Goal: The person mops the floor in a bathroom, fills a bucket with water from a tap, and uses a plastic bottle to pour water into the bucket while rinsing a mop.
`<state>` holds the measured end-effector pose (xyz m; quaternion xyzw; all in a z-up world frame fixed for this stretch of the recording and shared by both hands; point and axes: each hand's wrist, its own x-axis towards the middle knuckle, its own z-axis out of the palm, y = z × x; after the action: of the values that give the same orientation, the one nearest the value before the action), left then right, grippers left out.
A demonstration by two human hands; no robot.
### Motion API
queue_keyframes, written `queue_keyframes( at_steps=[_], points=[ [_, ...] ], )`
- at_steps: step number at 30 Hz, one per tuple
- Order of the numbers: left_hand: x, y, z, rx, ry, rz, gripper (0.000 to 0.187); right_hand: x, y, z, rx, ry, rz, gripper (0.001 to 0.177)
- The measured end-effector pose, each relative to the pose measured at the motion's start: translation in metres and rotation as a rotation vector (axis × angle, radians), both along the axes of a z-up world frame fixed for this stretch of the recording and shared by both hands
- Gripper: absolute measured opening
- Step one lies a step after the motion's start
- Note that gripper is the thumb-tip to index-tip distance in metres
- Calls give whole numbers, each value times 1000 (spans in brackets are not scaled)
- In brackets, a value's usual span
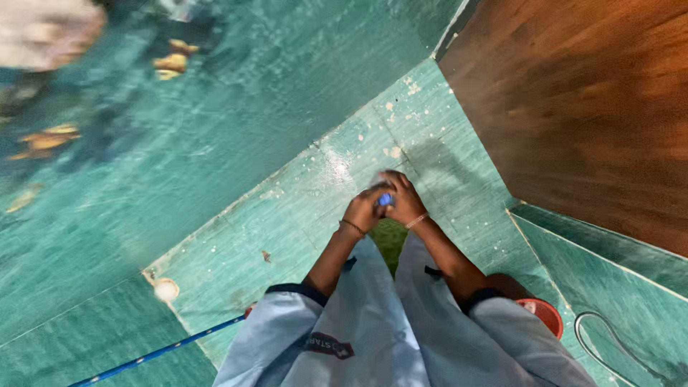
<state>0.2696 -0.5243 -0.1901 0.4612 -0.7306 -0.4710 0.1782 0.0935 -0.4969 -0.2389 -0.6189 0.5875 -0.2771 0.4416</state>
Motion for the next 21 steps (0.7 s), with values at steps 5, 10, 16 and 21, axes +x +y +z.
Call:
queue_keyframes(
  at_steps=[5, 10, 16, 21],
  points=[
    [-20, -25, -99, -96, -6, 92, 47, 0, -35, -136, 51, 61, -169, 83],
    [-30, -34, -169, -30, 16, 96, 52, 1, -92, -244, -55, 26, -271, 73],
    [-48, -42, -222, -46, 42, 24, 52, -8, -149, -346, -131, 94, -357, 83],
    [-47, -38, -224, -17, 38, -6, 50, -16, -159, -377, -95, 195, -367, 85]
  ],
)
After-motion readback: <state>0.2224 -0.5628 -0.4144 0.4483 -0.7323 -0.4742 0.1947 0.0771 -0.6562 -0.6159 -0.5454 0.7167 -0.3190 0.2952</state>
